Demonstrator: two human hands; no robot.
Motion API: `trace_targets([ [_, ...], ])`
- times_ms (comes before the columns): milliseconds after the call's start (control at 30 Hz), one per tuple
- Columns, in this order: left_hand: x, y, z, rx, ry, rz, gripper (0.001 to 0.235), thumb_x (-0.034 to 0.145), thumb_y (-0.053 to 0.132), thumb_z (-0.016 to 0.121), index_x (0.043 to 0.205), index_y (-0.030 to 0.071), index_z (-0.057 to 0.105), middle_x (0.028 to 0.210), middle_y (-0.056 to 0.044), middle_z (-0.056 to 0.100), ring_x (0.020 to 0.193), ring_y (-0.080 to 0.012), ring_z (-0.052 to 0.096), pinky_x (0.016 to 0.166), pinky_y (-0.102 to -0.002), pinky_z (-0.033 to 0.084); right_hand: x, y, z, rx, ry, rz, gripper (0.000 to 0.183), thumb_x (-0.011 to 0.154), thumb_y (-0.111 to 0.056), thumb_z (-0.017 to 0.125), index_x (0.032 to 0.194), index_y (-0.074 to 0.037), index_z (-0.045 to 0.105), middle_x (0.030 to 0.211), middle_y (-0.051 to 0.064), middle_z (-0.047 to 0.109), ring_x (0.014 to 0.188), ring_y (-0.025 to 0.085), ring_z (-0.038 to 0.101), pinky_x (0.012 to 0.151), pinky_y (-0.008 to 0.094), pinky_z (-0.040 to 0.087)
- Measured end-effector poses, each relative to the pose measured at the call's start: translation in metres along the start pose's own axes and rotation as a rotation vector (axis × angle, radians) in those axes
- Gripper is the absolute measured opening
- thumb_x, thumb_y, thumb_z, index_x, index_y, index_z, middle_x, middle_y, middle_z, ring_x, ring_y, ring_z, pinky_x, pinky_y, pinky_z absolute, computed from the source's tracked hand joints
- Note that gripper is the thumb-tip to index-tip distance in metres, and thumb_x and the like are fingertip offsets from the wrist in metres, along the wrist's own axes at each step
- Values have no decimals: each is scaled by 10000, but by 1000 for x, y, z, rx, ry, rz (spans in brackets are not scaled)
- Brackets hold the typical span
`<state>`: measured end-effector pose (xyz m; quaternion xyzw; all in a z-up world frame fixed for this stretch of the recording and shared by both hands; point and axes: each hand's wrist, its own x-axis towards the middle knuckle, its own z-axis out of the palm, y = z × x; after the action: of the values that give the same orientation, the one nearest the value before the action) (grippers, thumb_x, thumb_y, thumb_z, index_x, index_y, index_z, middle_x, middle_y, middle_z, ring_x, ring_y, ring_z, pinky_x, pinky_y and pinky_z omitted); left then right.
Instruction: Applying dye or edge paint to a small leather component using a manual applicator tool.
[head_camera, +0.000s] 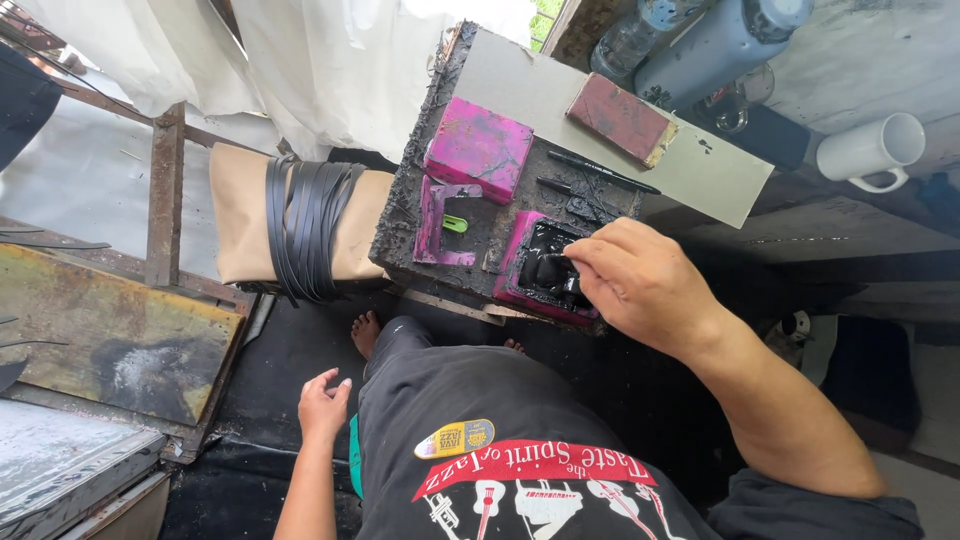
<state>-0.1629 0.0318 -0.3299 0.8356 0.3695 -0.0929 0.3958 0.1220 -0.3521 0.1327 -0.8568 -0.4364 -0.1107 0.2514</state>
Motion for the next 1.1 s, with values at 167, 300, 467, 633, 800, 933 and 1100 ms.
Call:
trace_targets([
  [167,-7,14,-4,-39,-12,13,400,869,285,816,1257,210,756,1192,-101,694,986,-257,756,853,-397,596,-1,3,-2,-79,-15,26,78,943,5,666,984,-35,719,812,93,621,726,261,647,669,353,559],
  [300,-18,109,-34,-212,-45,163,404,862,249,828,1247,153,751,1060,-123,726,918,-284,759,813,-386,586,0,2,-1,155,-28,159,98,935,0,704,1012,-38,751,821,100,675,745,267,683,678,342,561],
  [467,-61,253,-71,-425,-84,657,362,839,164,821,1195,135,766,938,-91,762,686,-217,727,627,-315,560,-7,13,7,145,-6,211,78,929,-31,734,994,-61,763,846,87,681,749,246,676,685,341,554],
  [633,-101,340,-88,-479,-95,982,398,800,121,837,1190,109,760,1055,-66,762,617,-170,725,575,-296,564,-14,9,4,-214,0,82,64,981,-147,704,937,-108,730,821,36,620,737,221,635,689,330,520],
  [800,-124,390,-101,-410,-43,1164,469,792,82,864,1242,59,735,1206,-205,713,746,-258,761,668,-343,617,-10,-11,-5,-130,61,22,44,953,-123,714,924,-95,729,811,45,622,727,249,635,667,346,499],
  [933,-124,392,-93,-367,-43,1191,505,802,114,862,1281,61,709,1298,-211,682,784,-272,761,682,-389,625,-13,-4,0,-192,87,-14,75,960,-134,705,900,-90,716,792,40,609,697,236,613,644,341,473],
  [1100,-128,405,-98,-368,-82,1181,540,807,113,857,1310,26,683,1339,-246,662,858,-336,770,721,-418,629,-8,-19,2,-158,91,-46,85,948,-144,697,881,-92,708,776,50,603,665,251,589,615,357,454],
])
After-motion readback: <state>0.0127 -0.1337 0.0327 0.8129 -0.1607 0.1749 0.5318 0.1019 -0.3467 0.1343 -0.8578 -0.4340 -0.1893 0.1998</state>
